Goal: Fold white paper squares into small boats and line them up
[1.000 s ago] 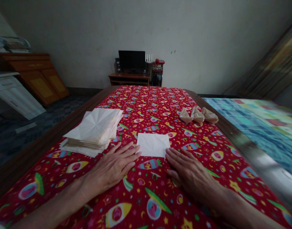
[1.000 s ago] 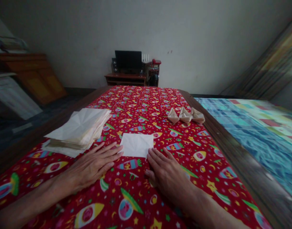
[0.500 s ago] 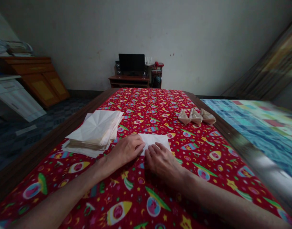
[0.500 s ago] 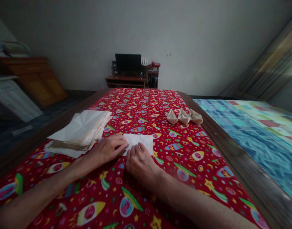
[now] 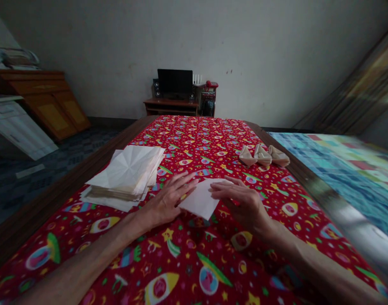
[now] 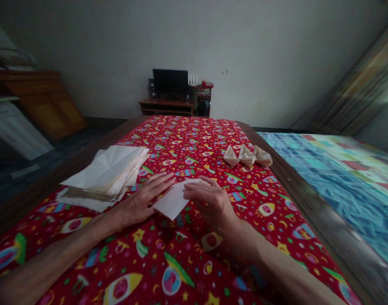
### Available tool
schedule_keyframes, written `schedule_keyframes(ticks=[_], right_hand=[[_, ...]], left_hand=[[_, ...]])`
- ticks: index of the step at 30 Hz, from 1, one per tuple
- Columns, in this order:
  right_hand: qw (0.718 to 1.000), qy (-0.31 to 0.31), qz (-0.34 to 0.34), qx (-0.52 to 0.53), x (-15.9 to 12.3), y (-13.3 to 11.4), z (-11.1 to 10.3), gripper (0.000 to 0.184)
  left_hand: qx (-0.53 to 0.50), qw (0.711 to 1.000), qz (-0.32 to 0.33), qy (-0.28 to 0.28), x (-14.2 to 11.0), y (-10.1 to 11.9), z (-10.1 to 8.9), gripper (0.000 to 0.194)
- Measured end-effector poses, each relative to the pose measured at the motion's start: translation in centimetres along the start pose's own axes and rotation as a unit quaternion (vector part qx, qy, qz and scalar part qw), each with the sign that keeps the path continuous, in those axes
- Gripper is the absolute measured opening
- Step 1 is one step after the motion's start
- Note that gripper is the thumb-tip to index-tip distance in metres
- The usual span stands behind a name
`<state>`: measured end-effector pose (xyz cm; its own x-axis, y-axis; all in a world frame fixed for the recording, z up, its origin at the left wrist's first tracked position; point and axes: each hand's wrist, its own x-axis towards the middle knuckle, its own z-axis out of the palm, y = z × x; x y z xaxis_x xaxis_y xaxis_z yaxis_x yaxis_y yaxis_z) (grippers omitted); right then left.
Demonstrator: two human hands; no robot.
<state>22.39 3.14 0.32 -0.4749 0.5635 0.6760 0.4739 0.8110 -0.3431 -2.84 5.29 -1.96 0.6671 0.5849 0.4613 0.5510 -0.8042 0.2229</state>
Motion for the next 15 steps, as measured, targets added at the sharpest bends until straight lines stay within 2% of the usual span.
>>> schedule_keyframes(ticks=[4,6,9,12,15], right_hand=[[0.998,-0.023,0.041,0.046,-0.9,0.9,0.1,0.015],[0.998,-0.05,0.033,0.02,-1.6,1.3,0.0,0.014],[0.993,-0.102,0.009,-0.057,-2.7,1.2,-0.5,0.016],[0.977,-0.177,-0.002,-0.122,-3.4,-0.1,-1.1,0.018],[0.968,-0.199,-0.008,-0.156,-3.9,-1.1,-1.3,0.019]], left_hand=[[0.013,0.999,0.039,0.017,0.2,0.7,-0.3,0.034],[0.015,0.998,0.06,0.01,0.1,1.2,-0.7,0.03],[0.011,0.996,0.085,-0.035,-0.1,2.1,-0.8,0.029],[-0.006,0.995,0.071,-0.073,-0.2,3.1,-0.6,0.029],[-0.024,0.997,0.044,-0.066,-0.3,3.7,-0.5,0.025]])
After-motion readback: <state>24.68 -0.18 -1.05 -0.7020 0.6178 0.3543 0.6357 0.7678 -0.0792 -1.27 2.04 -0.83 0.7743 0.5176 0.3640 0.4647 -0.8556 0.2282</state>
